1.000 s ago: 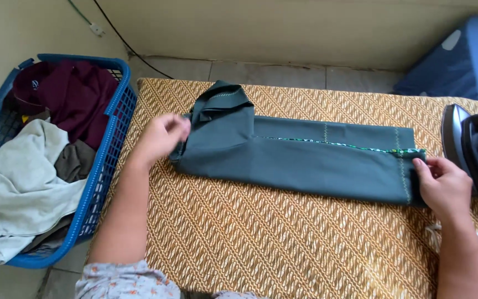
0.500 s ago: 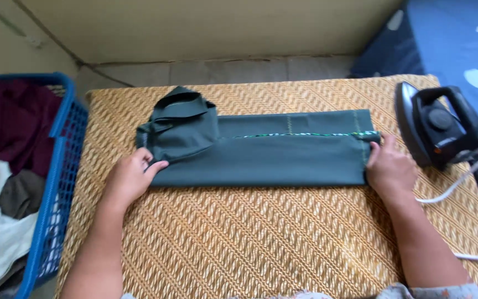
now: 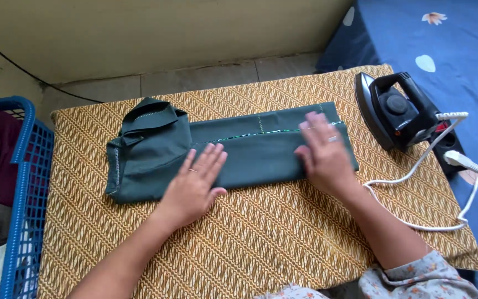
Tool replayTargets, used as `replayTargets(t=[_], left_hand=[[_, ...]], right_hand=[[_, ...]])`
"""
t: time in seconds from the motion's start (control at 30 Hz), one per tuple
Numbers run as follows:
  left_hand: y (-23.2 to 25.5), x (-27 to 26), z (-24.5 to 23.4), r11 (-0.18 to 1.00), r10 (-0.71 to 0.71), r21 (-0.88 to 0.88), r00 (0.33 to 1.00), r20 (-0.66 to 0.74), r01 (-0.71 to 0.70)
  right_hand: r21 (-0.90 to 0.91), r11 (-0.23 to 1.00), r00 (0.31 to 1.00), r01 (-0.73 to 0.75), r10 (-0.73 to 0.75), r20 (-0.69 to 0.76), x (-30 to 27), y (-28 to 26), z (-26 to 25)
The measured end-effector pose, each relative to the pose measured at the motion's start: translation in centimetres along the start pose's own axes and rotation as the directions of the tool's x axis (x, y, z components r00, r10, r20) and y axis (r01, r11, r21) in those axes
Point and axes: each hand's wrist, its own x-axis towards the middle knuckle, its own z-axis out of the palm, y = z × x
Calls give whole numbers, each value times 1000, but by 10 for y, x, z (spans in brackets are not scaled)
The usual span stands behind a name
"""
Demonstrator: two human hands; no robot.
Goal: The recorder irons a patterned shirt and then folds it neatly.
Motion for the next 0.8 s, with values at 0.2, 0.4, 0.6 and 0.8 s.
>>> replayTargets(t=[0.2,0.4,0.6,0.8], left_hand=[[-2,-6,17,994,45,-106,986,162,-28],[0,-26,17,996,-80,-30,976,204,88],[-16,-51,18,954,-295,-18,945,140,300],[-28,-67,13,867,-497,41,859,121,496]], right_hand=[[102,981,918,165,-191,347,5,-7,4],[80,977,889,198,-213,404,5,1,-4],[127,974,895,185,-221,389,8,12,4],[269,940,957,211,-255,140,44,-31,-5]])
